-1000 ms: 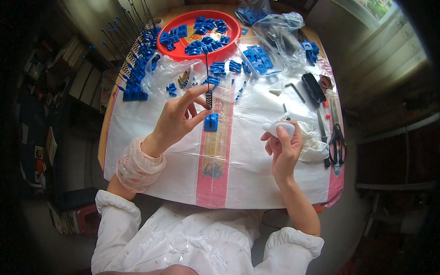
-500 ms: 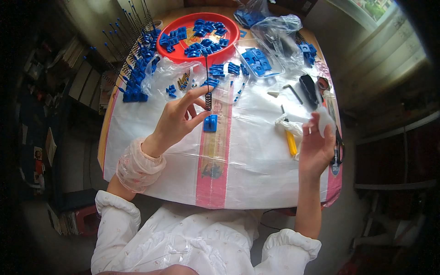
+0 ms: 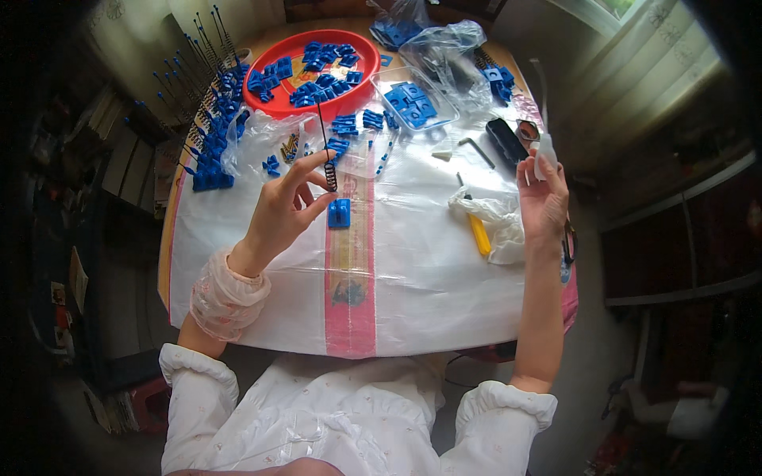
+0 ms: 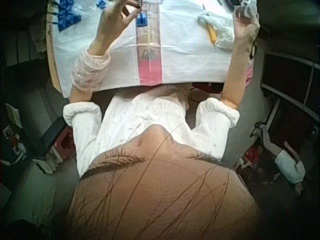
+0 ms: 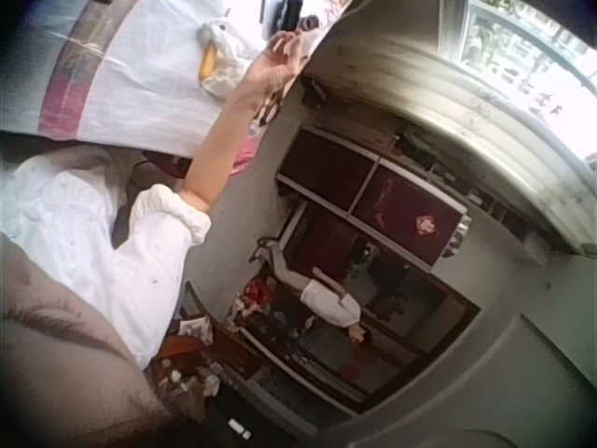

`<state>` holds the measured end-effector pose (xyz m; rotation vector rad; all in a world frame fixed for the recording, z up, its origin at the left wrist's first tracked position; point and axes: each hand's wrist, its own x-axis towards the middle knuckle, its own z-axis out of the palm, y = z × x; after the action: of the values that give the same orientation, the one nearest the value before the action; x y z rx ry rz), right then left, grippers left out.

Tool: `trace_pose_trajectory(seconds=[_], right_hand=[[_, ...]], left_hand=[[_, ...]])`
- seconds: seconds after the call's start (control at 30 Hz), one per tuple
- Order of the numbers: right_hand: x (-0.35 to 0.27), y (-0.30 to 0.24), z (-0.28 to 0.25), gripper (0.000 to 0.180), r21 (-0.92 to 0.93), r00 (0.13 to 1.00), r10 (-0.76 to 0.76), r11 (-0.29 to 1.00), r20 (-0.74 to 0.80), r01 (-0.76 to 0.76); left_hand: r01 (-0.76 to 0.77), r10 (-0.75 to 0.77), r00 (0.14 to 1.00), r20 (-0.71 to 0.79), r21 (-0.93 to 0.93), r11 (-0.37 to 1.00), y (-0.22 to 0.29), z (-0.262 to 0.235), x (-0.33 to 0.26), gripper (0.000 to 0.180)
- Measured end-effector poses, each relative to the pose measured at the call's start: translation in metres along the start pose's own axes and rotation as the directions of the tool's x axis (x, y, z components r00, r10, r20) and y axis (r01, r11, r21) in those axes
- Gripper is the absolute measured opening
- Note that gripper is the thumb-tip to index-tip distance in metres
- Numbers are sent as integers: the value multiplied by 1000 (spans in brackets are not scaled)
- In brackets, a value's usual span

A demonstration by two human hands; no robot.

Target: Assembling small electrical fixtures by inserting metal springs into blue plastic housings using tweezers.

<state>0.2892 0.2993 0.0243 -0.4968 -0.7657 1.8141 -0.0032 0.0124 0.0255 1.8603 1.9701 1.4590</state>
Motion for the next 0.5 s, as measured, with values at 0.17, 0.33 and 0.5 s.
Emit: trace_pose_trajectory(seconds=[0.17, 0.33, 0.5], right_hand=[[3, 4, 19, 32, -253, 1000, 10, 967, 17, -5], [14, 15, 10, 31, -319, 998, 14, 948, 69, 8], [19, 27, 14, 31, -373, 993, -27, 925, 112, 67]], left_hand=[[-1, 1, 1000, 1, 6, 1000, 0, -2, -1, 66], [4, -4, 1000, 6, -9, 1000, -1, 1, 0, 65], [4, -4, 1000, 7, 4, 1000, -1, 0, -1, 66]])
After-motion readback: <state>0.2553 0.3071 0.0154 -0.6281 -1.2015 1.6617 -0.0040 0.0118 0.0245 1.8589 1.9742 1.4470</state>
